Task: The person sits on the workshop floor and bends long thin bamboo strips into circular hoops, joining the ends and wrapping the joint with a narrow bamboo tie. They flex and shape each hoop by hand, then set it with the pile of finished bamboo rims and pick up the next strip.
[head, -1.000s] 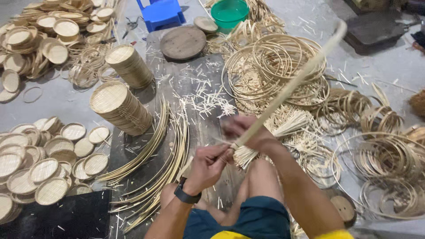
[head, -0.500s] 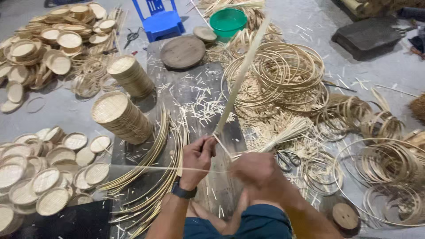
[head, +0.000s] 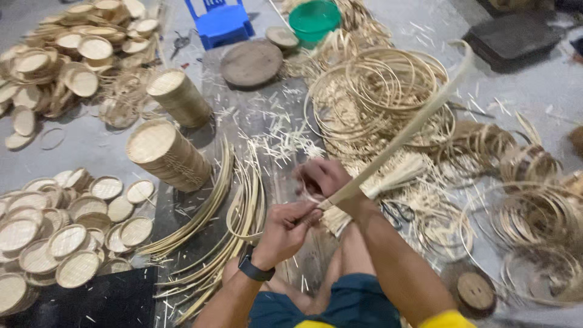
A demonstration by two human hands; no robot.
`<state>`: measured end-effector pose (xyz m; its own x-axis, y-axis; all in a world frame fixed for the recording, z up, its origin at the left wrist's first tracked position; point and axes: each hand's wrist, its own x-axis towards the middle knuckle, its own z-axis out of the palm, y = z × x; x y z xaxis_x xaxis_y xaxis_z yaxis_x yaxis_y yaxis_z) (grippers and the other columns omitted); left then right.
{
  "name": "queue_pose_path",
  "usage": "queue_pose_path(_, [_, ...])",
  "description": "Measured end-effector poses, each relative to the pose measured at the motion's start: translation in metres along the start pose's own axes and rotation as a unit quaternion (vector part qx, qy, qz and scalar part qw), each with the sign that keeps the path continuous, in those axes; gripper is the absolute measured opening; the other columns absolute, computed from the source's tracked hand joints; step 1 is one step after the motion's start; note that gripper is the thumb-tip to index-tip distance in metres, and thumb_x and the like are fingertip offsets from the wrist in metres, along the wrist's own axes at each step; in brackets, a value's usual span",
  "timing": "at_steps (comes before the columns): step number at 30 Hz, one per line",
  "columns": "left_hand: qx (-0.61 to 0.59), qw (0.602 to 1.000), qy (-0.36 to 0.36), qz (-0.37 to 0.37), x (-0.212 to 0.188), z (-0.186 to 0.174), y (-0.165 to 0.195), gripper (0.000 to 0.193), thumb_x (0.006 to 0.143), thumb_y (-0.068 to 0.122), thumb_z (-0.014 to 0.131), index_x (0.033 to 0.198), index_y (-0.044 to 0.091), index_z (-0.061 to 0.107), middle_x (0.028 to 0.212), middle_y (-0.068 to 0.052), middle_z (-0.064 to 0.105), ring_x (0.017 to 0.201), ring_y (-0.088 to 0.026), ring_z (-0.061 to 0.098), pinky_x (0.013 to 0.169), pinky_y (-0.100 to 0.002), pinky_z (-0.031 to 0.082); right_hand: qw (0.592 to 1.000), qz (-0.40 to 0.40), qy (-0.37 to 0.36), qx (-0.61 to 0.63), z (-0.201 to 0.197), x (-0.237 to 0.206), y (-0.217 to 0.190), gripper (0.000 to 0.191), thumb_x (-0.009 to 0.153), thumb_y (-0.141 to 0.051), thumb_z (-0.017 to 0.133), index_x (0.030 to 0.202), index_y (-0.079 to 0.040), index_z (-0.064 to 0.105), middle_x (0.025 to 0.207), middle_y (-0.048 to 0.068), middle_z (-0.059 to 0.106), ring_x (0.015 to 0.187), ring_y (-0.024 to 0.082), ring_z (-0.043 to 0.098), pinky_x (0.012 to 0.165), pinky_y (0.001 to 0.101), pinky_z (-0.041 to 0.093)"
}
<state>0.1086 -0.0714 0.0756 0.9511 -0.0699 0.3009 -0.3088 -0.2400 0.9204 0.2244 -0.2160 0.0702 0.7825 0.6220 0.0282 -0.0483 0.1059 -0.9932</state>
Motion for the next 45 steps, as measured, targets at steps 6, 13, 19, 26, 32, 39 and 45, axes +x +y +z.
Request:
queue_pose_path(6, [0.112, 0.990, 0.047, 0.067, 0.017, -0.014, -0.023, 0.019, 0.094, 0.001, 0.067, 0.110, 0.005, 0.076, 0.079, -0.010, 0.075, 0.065, -0.013, 0.070, 0.057, -0.028, 0.054, 0.853, -0.275, 0.088, -0.434, 0.002, -0.063, -0.044, 0.024, 0.086, -0.020, 0.075, 0.104, -0.004, 0.073, 0.097, 0.012, 0.073, 0.069, 0.020, 0.073, 0.056, 0.0314, 0.059])
queue_pose_path(13, [0.179, 0.981, 0.049, 0.059, 0.029, 0.004, -0.045, 0.018, 0.090, 0.006, 0.070, 0.106, 0.010, 0.077, 0.080, -0.005, 0.074, 0.053, -0.014, 0.057, 0.044, -0.032, 0.045, 0.861, -0.292, -0.013, -0.417, 0.011, -0.055, -0.047, 0.006, 0.094, -0.009, 0.071, 0.098, -0.004, 0.071, 0.087, 0.005, 0.071, 0.068, 0.016, 0.071, 0.054, 0.0293, 0.057])
queue_pose_path(19, [-0.003, 0.997, 0.070, -0.020, 0.020, -0.021, -0.022, 0.018, 0.100, 0.016, 0.066, 0.108, 0.007, 0.079, 0.063, -0.002, 0.067, 0.052, -0.006, 0.055, 0.044, -0.025, 0.040, 0.966, -0.233, 0.085, -0.079, 0.003, -0.067, 0.015, 0.010, 0.100, -0.005, 0.060, 0.094, -0.002, 0.068, 0.079, 0.004, 0.064, 0.066, 0.010, 0.059, 0.057, 0.0252, 0.050])
queue_pose_path(26, [-0.083, 0.984, -0.150, -0.041, -0.002, 0.014, -0.005, 0.030, 0.086, -0.003, 0.053, 0.107, -0.002, 0.074, 0.076, -0.007, 0.073, 0.059, -0.007, 0.060, 0.053, -0.026, 0.049, 0.917, -0.180, -0.266, 0.235, -0.028, 0.006, 0.064, 0.019, 0.102, -0.012, 0.068, 0.088, 0.000, 0.066, 0.073, 0.004, 0.057, 0.063, 0.007, 0.044, 0.054, 0.0238, 0.035])
queue_pose_path(32, [-0.035, 0.999, 0.006, 0.013, 0.006, 0.000, -0.010, 0.013, 0.095, 0.001, 0.069, 0.103, -0.001, 0.078, 0.076, -0.011, 0.075, 0.061, -0.010, 0.064, 0.052, -0.027, 0.048, 0.990, -0.129, -0.035, -0.047, -0.006, -0.013, 0.010, 0.018, 0.091, -0.015, 0.075, 0.097, 0.001, 0.068, 0.090, 0.006, 0.071, 0.082, 0.012, 0.068, 0.072, 0.0287, 0.057])
queue_pose_path(39, [0.180, 0.974, 0.056, 0.130, 0.020, -0.002, -0.037, 0.028, 0.085, -0.005, 0.067, 0.110, 0.008, 0.075, 0.080, -0.009, 0.074, 0.063, -0.012, 0.067, 0.057, -0.028, 0.055, 0.797, -0.313, 0.099, -0.507, 0.016, -0.055, -0.062, 0.025, 0.082, -0.014, 0.078, 0.104, -0.004, 0.071, 0.095, 0.012, 0.072, 0.072, 0.023, 0.070, 0.060, 0.0329, 0.056])
queue_pose_path(45, [0.068, 0.996, 0.008, -0.054, 0.023, -0.009, -0.047, 0.038, 0.089, 0.000, 0.062, 0.123, 0.012, 0.073, 0.083, -0.001, 0.072, 0.050, -0.007, 0.056, 0.041, -0.026, 0.045, 0.866, -0.366, -0.013, -0.341, 0.023, -0.067, -0.022, 0.003, 0.094, -0.003, 0.068, 0.095, -0.005, 0.070, 0.083, 0.005, 0.073, 0.069, 0.013, 0.072, 0.056, 0.0275, 0.057])
